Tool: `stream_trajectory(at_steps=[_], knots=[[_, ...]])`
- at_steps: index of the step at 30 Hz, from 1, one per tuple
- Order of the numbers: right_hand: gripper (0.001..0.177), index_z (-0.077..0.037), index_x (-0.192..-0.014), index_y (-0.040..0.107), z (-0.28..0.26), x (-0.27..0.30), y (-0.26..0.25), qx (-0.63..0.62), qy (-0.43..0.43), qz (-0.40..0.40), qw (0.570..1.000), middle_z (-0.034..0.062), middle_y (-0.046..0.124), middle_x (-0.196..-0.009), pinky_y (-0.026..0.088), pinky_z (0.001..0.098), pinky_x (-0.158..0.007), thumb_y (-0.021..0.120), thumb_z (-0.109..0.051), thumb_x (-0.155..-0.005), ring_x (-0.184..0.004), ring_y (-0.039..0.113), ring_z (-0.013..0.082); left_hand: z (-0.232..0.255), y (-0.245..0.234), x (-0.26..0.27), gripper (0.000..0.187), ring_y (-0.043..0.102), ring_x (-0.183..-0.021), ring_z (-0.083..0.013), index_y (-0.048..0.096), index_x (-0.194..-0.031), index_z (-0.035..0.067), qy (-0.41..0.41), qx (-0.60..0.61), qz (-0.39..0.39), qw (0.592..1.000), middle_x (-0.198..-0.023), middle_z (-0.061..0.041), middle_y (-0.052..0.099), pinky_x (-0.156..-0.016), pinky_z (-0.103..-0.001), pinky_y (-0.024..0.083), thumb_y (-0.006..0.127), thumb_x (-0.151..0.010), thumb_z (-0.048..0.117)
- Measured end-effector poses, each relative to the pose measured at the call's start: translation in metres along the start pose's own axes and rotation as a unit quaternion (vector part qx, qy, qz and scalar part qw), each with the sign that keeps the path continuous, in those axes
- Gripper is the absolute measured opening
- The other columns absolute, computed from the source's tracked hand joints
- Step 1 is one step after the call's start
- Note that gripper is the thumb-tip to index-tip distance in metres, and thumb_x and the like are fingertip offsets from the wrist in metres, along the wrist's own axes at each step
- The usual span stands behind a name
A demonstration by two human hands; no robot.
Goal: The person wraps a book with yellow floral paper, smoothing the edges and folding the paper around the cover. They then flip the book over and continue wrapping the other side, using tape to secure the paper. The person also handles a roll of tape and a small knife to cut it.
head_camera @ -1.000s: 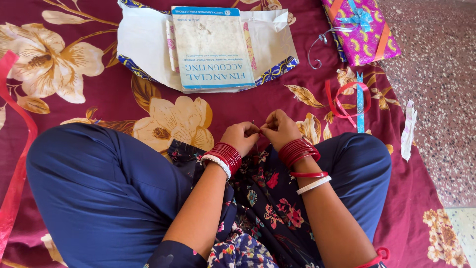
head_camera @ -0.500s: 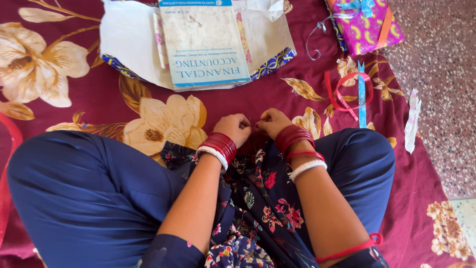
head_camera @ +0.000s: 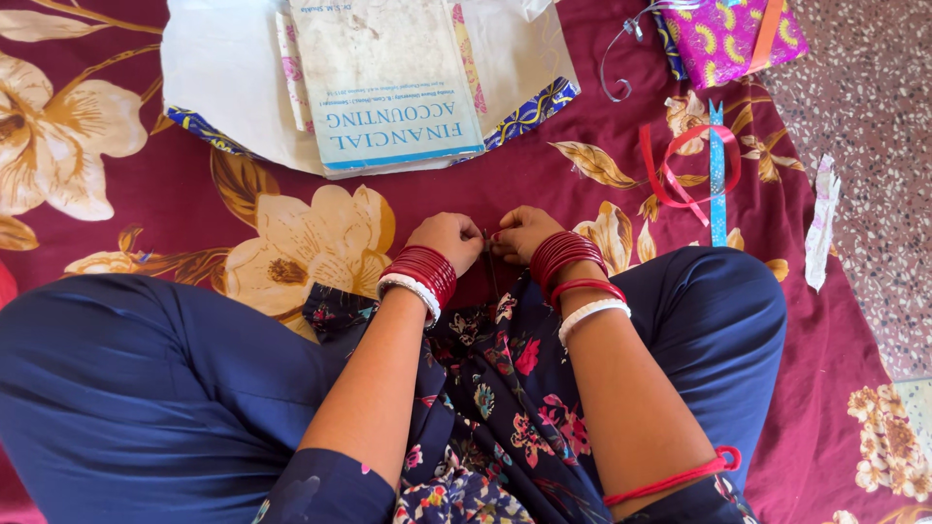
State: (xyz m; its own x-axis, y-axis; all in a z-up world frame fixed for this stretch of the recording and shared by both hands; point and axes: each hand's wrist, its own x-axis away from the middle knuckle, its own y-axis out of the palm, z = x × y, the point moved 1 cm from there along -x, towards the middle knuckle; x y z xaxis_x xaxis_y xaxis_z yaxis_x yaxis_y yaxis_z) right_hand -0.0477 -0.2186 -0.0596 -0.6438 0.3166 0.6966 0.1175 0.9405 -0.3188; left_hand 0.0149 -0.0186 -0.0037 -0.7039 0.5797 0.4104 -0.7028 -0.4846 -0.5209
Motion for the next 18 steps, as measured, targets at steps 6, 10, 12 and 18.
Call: stream_trajectory(at_steps=[6,10,12,18], knots=[[0.029,-0.008,-0.113,0.059,-0.0024,0.0026,-0.0001,-0.036,0.019,-0.004,0.999,0.0089,0.073,-0.095,0.059,0.0303,-0.071,0.073,-0.011,-0.087,-0.088,0.073,0.0188,0.0034,-0.0003,0.0032,0.022,0.074,-0.095,-0.0234,0.079,-0.101,0.019,-0.023,0.010,-0.007,1.000,-0.098,-0.005,0.078,-0.089,-0.039,0.057,0.065,-0.089,0.030],[0.034,-0.006,-0.112,0.062,-0.0049,0.0048,0.0021,0.049,-0.008,0.027,0.998,0.0076,0.072,-0.097,0.060,0.0305,-0.071,0.078,-0.011,-0.083,-0.088,0.073,0.0182,0.0047,-0.0016,0.0039,0.022,0.074,-0.096,-0.0245,0.079,-0.100,0.019,-0.016,-0.004,-0.003,1.000,-0.097,-0.006,0.078,-0.090,-0.039,0.056,0.066,-0.089,0.031],[0.033,-0.006,-0.111,0.062,-0.0064,0.0054,0.0028,0.041,-0.002,0.035,0.999,0.0074,0.073,-0.095,0.060,0.0303,-0.071,0.077,-0.012,-0.082,-0.086,0.075,0.0177,0.0062,-0.0023,0.0043,0.022,0.074,-0.096,-0.0253,0.080,-0.099,0.018,-0.005,-0.008,0.007,1.000,-0.096,-0.006,0.078,-0.090,-0.039,0.056,0.066,-0.088,0.032],[0.030,-0.007,-0.109,0.062,-0.0089,0.0062,0.0036,0.025,0.013,0.024,0.999,0.0066,0.072,-0.093,0.059,0.0303,-0.069,0.077,-0.014,-0.084,-0.082,0.075,0.0171,0.0098,-0.0027,0.0037,0.022,0.074,-0.094,-0.0275,0.080,-0.099,0.019,-0.033,-0.010,0.011,0.999,-0.094,-0.008,0.078,-0.090,-0.041,0.056,0.065,-0.088,0.031]])
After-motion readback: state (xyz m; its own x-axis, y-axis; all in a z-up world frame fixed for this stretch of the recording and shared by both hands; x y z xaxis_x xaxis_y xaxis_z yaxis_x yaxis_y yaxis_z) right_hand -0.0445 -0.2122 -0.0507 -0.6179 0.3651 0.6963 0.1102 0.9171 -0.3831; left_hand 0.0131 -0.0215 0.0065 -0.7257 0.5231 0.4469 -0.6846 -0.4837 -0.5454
